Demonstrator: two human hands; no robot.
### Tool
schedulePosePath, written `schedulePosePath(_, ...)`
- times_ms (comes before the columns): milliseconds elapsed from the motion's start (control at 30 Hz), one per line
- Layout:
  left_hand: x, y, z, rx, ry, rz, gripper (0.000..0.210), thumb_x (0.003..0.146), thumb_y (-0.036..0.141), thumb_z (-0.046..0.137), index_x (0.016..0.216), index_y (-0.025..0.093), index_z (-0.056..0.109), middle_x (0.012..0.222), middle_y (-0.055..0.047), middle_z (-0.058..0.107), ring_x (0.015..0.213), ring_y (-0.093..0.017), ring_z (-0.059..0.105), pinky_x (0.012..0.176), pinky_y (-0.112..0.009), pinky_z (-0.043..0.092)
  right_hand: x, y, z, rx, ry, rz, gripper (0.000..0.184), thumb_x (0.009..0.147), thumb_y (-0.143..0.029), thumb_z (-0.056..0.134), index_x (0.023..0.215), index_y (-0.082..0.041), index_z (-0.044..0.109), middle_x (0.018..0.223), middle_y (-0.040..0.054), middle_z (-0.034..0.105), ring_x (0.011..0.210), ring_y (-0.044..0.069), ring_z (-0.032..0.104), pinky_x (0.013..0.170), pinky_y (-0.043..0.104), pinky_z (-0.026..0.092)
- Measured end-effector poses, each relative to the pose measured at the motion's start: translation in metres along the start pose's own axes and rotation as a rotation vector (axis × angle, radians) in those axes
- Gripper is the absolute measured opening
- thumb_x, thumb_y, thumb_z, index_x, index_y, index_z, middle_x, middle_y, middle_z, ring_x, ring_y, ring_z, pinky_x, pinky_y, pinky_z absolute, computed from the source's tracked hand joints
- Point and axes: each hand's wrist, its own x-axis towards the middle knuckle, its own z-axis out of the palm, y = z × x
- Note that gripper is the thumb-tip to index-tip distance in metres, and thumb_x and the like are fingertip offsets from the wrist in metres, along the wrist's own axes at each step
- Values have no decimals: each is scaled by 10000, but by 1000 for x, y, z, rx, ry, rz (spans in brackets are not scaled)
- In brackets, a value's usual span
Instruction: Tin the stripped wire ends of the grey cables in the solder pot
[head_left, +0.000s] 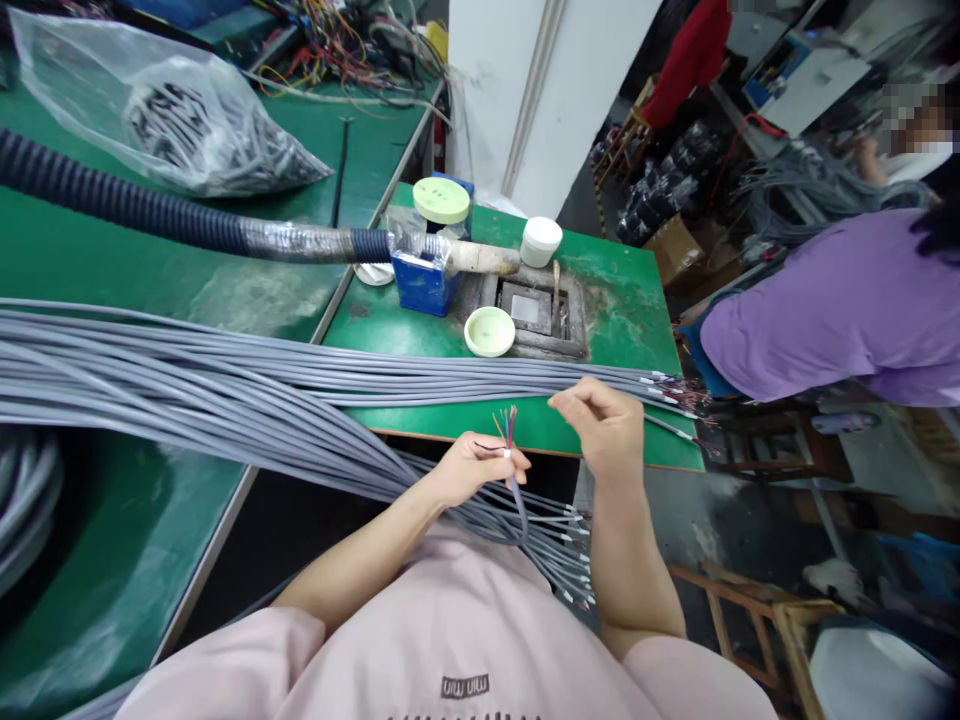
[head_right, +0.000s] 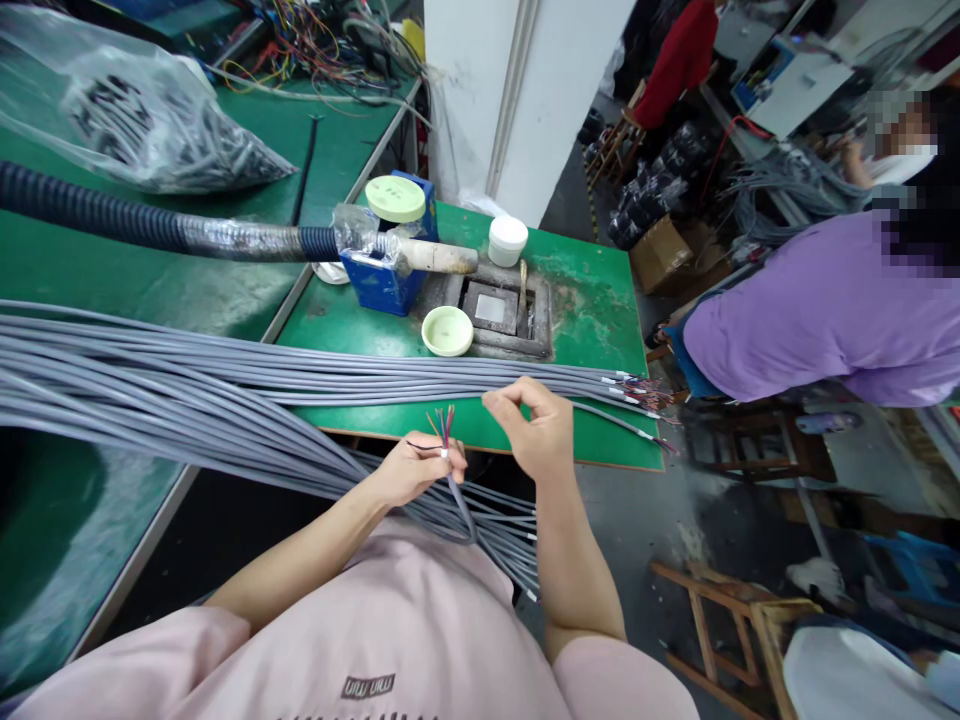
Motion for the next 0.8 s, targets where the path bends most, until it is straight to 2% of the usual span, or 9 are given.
schedulePosePath(100,4,1,-3,11,53,19,288,615,395,810,708,131,742,632,-70,689,567,-134,600,589,-258,485,-12,-3,7,-264,-153,-94,212,789,-299,660,604,-204,617,574,-25,560,586,119,496,636,295,367)
schedulePosePath(233,5,-1,-3,52,54,53,282,611,402,809,642,135,725,628,-53,687,576,-136,600,606,-268,491,-20,-5,26,-383,-165,-195,195,775,-301,670,618,-209,601,557,-28,543,590,123,490,663,303,357)
schedulePosePath(333,5,-1,-3,38,71,54,277,618,400,808,670,138,734,652,-56,696,580,-130,595,608,-264,488,-22,-4,31,-278,-114,-157,244,825,-264,613,589,-211,585,563,-24,544,586,121,500,652,296,381)
schedulePosePath(500,5,6,-1,-132,92,-4,345,524,419,860,677,132,746,585,-62,675,534,-120,583,555,-239,467,-28,4,27,-9,-51,-96,134,829,-227,624,703,-234,672,647,-14,638,609,133,547,665,310,436)
schedulePosePath(667,5,5,-1,-308,94,-54,397,485,429,878,688,120,736,543,-46,643,511,-114,579,516,-223,453,-33,14,23,37,33,-131,96,818,-218,630,760,-251,700,673,0,652,635,157,553,672,346,451)
schedulePosePath(800,5,5,-6,-397,86,-70,393,500,419,876,713,127,721,548,-27,635,519,-112,587,525,-226,471,-38,18,20,18,61,-216,108,810,-189,624,817,-260,705,708,13,667,661,173,573,683,374,468)
